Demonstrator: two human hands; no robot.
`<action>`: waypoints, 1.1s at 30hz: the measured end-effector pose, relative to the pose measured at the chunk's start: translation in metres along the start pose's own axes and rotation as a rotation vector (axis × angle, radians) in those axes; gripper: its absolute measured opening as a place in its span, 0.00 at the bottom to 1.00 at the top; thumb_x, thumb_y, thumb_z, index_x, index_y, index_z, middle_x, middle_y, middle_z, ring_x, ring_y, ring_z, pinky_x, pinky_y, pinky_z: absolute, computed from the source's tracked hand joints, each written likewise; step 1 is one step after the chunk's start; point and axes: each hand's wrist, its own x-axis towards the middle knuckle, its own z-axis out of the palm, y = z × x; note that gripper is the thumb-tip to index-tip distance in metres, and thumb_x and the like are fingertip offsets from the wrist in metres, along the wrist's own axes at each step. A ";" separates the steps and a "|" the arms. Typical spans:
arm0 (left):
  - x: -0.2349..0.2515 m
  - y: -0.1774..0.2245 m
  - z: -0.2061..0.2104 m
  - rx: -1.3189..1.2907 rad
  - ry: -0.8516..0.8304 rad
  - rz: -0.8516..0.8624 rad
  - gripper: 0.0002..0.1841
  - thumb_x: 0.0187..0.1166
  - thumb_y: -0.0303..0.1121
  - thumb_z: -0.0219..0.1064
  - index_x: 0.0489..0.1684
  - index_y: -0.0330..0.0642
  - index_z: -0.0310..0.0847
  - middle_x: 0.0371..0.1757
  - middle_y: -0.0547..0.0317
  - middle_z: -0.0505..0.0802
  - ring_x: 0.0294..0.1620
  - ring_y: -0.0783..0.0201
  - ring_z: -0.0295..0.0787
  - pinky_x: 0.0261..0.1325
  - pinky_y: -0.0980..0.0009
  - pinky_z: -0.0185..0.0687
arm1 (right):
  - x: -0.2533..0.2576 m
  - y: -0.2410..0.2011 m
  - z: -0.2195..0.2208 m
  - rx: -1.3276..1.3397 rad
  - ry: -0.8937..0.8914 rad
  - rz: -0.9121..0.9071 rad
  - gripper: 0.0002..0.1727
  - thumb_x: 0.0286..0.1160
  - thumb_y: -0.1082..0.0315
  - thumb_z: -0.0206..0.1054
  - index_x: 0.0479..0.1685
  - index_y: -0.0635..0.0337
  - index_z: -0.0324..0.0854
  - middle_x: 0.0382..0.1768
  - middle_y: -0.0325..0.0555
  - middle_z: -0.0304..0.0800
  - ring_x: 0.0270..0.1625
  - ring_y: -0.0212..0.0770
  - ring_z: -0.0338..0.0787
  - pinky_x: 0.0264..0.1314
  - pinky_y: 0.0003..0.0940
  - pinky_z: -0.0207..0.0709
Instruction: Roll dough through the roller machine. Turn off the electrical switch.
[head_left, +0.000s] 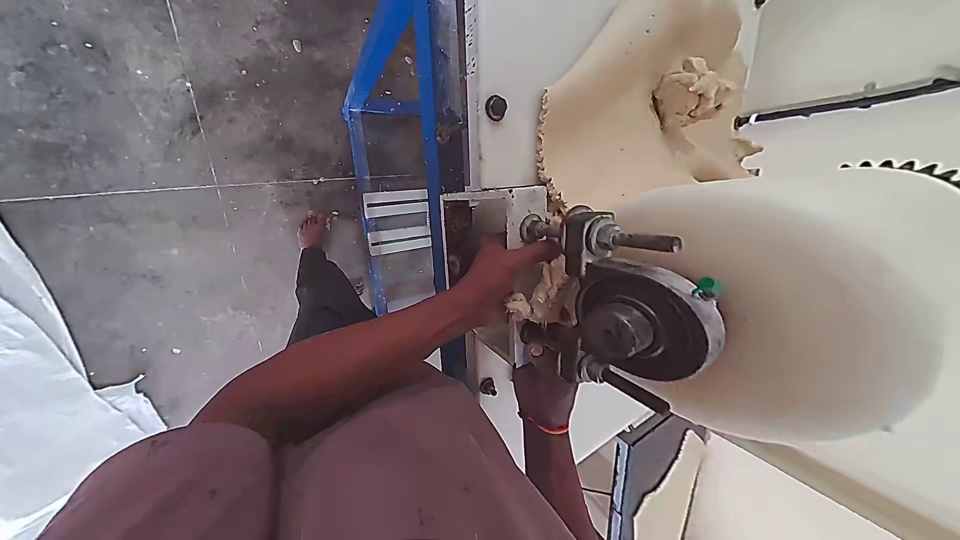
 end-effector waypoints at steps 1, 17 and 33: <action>-0.001 -0.001 0.001 -0.025 0.001 0.002 0.15 0.83 0.36 0.67 0.63 0.44 0.75 0.40 0.56 0.90 0.38 0.64 0.90 0.41 0.67 0.89 | 0.000 -0.001 0.003 -0.008 0.033 -0.027 0.18 0.59 0.65 0.83 0.50 0.43 0.89 0.44 0.28 0.94 0.48 0.27 0.91 0.57 0.29 0.86; -0.005 -0.022 -0.036 -0.205 -0.350 0.004 0.21 0.88 0.47 0.43 0.40 0.52 0.82 0.33 0.61 0.92 0.33 0.68 0.91 0.35 0.70 0.89 | 0.019 -0.008 -0.010 -0.216 -0.229 -0.095 0.32 0.50 0.63 0.88 0.59 0.57 0.80 0.48 0.25 0.94 0.51 0.24 0.92 0.61 0.27 0.88; -0.054 -0.017 -0.065 -0.320 -0.115 0.017 0.29 0.92 0.49 0.34 0.64 0.42 0.80 0.50 0.47 0.94 0.51 0.52 0.94 0.52 0.54 0.91 | -0.031 0.015 -0.045 -0.093 0.053 -0.280 0.19 0.79 0.60 0.71 0.68 0.47 0.85 0.62 0.36 0.94 0.63 0.40 0.93 0.63 0.39 0.90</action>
